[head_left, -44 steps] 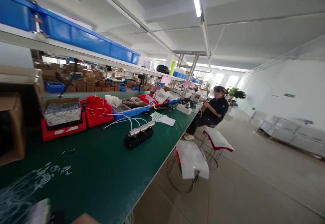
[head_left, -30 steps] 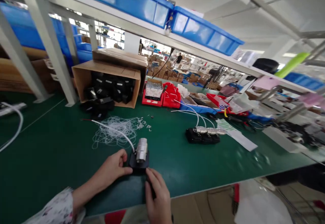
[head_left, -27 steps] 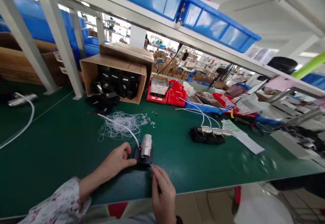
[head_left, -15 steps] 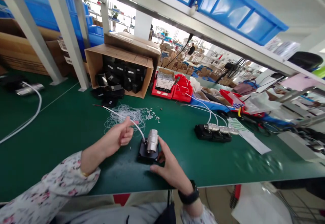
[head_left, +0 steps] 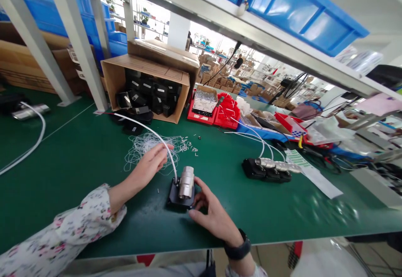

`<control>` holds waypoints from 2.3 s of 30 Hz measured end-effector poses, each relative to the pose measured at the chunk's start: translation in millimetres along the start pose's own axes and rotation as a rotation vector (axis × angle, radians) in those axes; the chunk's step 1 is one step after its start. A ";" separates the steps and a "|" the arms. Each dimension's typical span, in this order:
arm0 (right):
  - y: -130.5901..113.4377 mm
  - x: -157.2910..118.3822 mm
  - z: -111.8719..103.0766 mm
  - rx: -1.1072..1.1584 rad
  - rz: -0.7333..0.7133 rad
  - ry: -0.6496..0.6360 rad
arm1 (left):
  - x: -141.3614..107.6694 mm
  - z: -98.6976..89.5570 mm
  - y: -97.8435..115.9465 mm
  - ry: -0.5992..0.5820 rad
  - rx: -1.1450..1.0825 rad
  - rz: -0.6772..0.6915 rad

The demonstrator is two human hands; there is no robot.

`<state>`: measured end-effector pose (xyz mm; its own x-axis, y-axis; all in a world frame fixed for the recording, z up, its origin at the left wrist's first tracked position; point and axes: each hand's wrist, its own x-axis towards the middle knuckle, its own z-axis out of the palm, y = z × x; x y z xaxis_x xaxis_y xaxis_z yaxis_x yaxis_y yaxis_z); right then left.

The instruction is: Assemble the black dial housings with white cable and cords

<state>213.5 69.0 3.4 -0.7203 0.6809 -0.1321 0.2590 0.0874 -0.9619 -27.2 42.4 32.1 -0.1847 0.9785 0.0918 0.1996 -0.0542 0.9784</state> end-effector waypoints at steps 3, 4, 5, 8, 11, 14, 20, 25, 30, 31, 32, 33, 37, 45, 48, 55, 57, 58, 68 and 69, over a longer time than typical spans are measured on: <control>3.5 5.2 7.2 -0.145 -0.015 0.086 | 14.0 3.7 -20.7 -0.161 0.290 0.151; 6.2 7.3 9.5 -0.185 -0.027 0.113 | 20.8 7.5 -27.2 -0.209 0.371 0.200; 9.4 9.2 11.5 -0.216 -0.039 0.132 | 28.6 12.5 -32.6 -0.249 0.439 0.249; 17.3 12.5 15.1 -0.272 -0.052 0.162 | 54.6 30.7 -39.2 -0.332 0.591 0.377; 19.6 12.6 15.8 -0.286 -0.022 0.173 | 70.0 40.5 -34.9 -0.368 0.695 0.458; 18.9 11.8 15.6 -0.287 0.006 0.178 | 57.1 30.2 -28.7 -0.353 0.743 0.477; 19.8 12.8 14.7 -0.235 -0.001 0.166 | -17.9 -20.0 -23.6 -0.307 0.746 0.276; 17.7 12.5 14.7 -0.229 -0.015 0.171 | -37.5 -26.5 -28.1 -0.476 0.739 0.165; 17.6 10.2 16.4 -0.243 -0.092 0.203 | -34.9 -10.0 -37.6 -0.456 0.785 0.137; 18.7 10.2 16.3 -0.246 -0.104 0.208 | -37.0 -7.5 -40.3 -0.439 0.788 0.142; 20.0 10.4 15.9 -0.253 -0.114 0.214 | -40.0 -5.6 -43.1 -0.410 0.778 0.137; 21.3 10.7 15.4 -0.263 -0.125 0.221 | -43.5 -4.2 -45.7 -0.370 0.749 0.118; 24.1 11.8 13.1 -0.312 -0.173 0.234 | -58.9 1.3 -45.8 -0.116 0.467 -0.117; 22.4 10.7 12.2 -0.325 -0.195 0.238 | -77.9 33.0 -26.6 0.172 0.271 -0.109; 24.0 11.1 12.9 -0.311 -0.180 0.232 | -83.9 34.3 -34.2 0.151 0.370 0.089; 24.5 10.2 14.4 -0.253 -0.145 0.251 | -88.4 32.5 -42.6 0.063 0.462 0.248; 23.9 9.8 15.1 -0.229 -0.137 0.254 | -87.2 32.7 -41.4 0.021 0.464 0.220; 23.6 9.7 15.4 -0.222 -0.142 0.261 | -86.3 32.4 -41.1 0.022 0.461 0.213; 21.1 10.9 18.6 -0.158 -0.155 0.273 | -70.7 27.9 -45.3 -0.064 0.426 0.141; 20.8 10.8 19.0 -0.150 -0.153 0.271 | -67.3 27.2 -42.4 -0.081 0.423 0.084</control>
<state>198.9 64.4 -22.5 -0.5663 0.8182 0.0989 0.2674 0.2960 -0.9170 2.9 -15.7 -20.7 -0.0783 0.9876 0.1363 0.5900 -0.0643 0.8049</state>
